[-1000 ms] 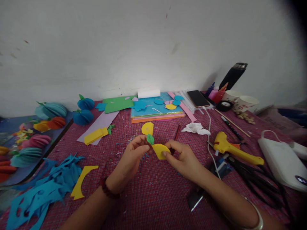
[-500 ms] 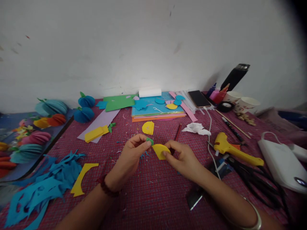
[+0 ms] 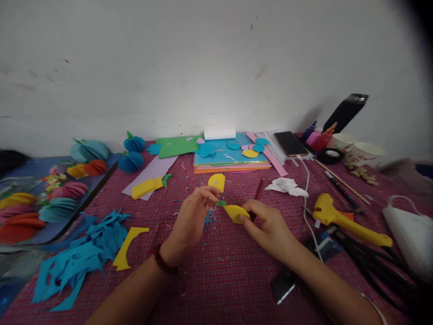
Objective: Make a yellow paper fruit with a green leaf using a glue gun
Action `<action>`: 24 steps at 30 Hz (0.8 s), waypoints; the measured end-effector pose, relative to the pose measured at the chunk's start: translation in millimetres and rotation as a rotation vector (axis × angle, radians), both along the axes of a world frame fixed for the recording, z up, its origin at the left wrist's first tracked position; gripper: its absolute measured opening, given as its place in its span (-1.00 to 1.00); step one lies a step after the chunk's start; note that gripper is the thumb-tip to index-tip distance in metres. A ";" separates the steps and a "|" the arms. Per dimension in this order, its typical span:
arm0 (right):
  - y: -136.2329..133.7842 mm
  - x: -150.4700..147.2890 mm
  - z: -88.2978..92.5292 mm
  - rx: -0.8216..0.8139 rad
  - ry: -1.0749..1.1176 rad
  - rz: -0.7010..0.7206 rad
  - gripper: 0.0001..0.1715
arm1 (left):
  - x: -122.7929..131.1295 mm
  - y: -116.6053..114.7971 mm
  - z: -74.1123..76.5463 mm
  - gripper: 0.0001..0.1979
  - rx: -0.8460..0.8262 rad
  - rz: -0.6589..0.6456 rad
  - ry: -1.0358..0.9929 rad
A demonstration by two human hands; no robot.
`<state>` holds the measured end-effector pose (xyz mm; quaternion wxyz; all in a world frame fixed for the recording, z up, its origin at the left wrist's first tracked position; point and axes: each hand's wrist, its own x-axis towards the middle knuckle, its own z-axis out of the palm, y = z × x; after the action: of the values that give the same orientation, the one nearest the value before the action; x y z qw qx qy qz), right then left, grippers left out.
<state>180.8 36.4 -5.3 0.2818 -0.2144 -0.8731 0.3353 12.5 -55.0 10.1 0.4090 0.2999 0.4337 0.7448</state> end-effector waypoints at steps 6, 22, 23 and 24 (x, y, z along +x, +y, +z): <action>4.6 5.6 -1.5 0.128 0.061 -0.022 -0.87 | 1.3 5.6 -15.7 -0.66 -0.204 0.104 -0.064; 9.4 3.8 0.5 0.059 0.136 -0.082 -0.85 | -154.6 9.0 16.9 -0.87 -0.667 0.170 0.914; 9.5 3.7 0.1 0.056 0.134 -0.083 -0.85 | -169.5 9.7 13.9 -0.87 -0.719 0.190 0.959; 9.7 3.6 -0.5 0.053 0.133 -0.087 -0.86 | -181.2 10.3 9.8 -0.82 -0.770 0.198 0.994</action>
<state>184.4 46.2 -5.9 0.3589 -0.2221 -0.8508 0.3130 -168.7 -44.6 19.9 0.1664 0.3997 0.8341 0.3419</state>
